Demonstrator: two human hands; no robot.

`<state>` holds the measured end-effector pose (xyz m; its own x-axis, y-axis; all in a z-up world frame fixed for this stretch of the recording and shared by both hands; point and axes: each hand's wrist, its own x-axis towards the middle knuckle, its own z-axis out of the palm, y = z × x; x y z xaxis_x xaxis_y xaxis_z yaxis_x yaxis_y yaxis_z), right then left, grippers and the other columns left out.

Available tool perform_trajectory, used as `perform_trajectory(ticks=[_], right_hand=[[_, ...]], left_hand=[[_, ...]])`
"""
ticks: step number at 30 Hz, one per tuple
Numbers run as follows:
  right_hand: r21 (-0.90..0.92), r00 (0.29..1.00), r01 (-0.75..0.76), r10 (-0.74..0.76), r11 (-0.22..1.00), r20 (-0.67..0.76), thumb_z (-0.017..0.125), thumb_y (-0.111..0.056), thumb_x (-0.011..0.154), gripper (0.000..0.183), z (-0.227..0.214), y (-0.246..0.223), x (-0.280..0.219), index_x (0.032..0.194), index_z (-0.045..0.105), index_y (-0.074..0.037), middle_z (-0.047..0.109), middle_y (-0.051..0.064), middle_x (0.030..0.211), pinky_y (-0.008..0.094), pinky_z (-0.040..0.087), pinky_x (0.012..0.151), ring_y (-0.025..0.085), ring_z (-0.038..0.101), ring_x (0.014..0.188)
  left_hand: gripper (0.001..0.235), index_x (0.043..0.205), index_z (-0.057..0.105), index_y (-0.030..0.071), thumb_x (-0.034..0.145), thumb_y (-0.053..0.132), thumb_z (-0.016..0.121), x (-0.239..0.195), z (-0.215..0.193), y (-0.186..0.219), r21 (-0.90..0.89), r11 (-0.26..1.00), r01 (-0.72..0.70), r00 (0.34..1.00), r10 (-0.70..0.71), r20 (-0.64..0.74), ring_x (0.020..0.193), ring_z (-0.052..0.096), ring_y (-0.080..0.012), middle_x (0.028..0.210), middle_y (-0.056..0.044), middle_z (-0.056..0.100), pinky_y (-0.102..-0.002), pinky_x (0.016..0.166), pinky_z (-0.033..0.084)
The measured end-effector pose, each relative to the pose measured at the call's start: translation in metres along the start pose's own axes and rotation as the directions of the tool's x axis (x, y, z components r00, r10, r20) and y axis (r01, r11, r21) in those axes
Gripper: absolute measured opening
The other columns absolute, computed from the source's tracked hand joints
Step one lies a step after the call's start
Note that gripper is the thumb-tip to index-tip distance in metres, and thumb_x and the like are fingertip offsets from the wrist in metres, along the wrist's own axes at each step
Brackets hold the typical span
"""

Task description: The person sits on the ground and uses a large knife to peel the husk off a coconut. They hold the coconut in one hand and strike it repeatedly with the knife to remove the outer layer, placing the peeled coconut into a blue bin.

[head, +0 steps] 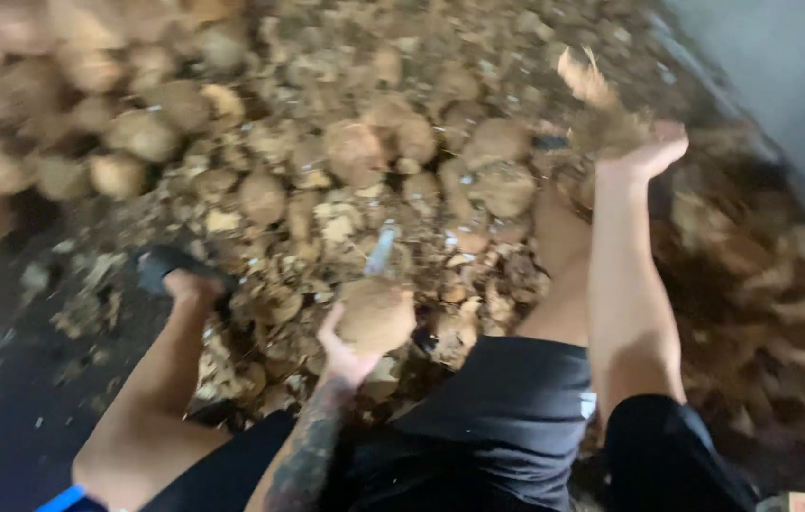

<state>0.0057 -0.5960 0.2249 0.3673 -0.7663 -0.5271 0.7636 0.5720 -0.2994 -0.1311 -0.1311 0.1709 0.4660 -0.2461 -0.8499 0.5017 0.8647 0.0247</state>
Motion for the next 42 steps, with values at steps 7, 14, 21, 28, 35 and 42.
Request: perform_trajectory(ticks=[7, 14, 21, 28, 35, 42], right_hand=[[-0.423, 0.981, 0.178, -0.192, 0.889, 0.009, 0.059, 0.002, 0.078, 0.024, -0.011, -0.113, 0.083, 0.069, 0.042, -0.011, 0.047, 0.007, 0.065, 0.047, 0.051, 0.062, 0.027, 0.046, 0.06], [-0.651, 0.901, 0.041, -0.31, 0.758, -0.305, 0.033, -0.015, 0.108, 0.052, -0.111, -0.103, 0.195, 0.147, 0.068, -0.015, 0.073, 0.001, 0.149, 0.028, 0.02, 0.038, 0.008, 0.031, 0.039], [-0.981, 0.955, 0.078, -0.27, -0.18, 0.125, 0.036, -0.032, 0.112, 0.058, -0.262, -0.046, 0.245, 0.122, 0.073, 0.011, 0.069, 0.029, 0.131, 0.056, 0.037, 0.123, 0.044, 0.058, 0.135], [-0.806, 0.891, -0.205, -0.446, -0.555, 0.081, 0.05, -0.049, 0.099, 0.05, -0.275, -0.031, 0.292, 0.147, 0.045, -0.033, 0.044, 0.004, 0.15, 0.058, 0.042, 0.114, 0.031, 0.051, 0.143], [-0.628, 0.791, 0.603, 0.47, -0.492, 0.391, 0.067, -0.049, 0.105, 0.019, -0.08, -0.008, 0.136, 0.121, 0.071, -0.041, 0.075, -0.008, 0.094, 0.036, 0.054, 0.09, 0.013, 0.073, 0.098], [-0.582, 0.4, 0.742, 0.916, -0.332, -0.012, 0.063, -0.008, 0.096, 0.022, -0.115, 0.041, -0.156, 0.109, 0.075, 0.004, 0.078, 0.029, 0.115, 0.054, 0.049, 0.107, 0.045, 0.07, 0.117]], left_hand=[[0.072, 0.137, 0.065, 0.007, 0.082, 0.053, 0.063, 0.054, 0.012, 0.039, 0.471, 0.87, -0.146, 0.979, 0.059, 0.194, 0.125, 0.063, -0.0399, 0.133, -0.018, 0.068, -0.056, 0.104, 0.051], [0.072, 0.137, 0.064, 0.017, 0.078, 0.057, 0.063, 0.085, 0.034, 0.049, 0.6, 0.78, -0.177, 0.983, 0.171, 0.068, 0.128, 0.059, -0.0357, 0.138, -0.009, 0.064, -0.056, 0.11, 0.048], [0.046, 0.126, 0.073, 0.015, 0.085, 0.035, 0.07, 0.085, 0.044, 0.025, 0.45, 0.856, -0.254, 0.961, 0.275, 0.018, 0.118, 0.07, -0.0446, 0.132, -0.018, 0.073, -0.065, 0.112, 0.049], [0.053, 0.124, 0.073, 0.014, 0.085, 0.048, 0.076, 0.197, -0.121, 0.148, 0.49, 0.852, -0.184, 0.977, 0.212, 0.0, 0.112, 0.071, -0.0416, 0.129, -0.016, 0.073, -0.06, 0.104, 0.051], [0.055, 0.125, 0.074, 0.006, 0.086, 0.044, 0.078, 0.058, 0.019, 0.046, 0.358, 0.919, -0.166, 0.985, 0.173, 0.012, 0.109, 0.073, -0.0425, 0.129, -0.021, 0.073, -0.062, 0.099, 0.057], [0.073, 0.137, 0.068, 0.006, 0.081, 0.051, 0.079, 0.062, -0.049, 0.111, 0.297, 0.939, -0.173, 0.979, 0.13, 0.157, 0.119, 0.069, -0.0462, 0.137, -0.023, 0.068, -0.067, 0.103, 0.055]])
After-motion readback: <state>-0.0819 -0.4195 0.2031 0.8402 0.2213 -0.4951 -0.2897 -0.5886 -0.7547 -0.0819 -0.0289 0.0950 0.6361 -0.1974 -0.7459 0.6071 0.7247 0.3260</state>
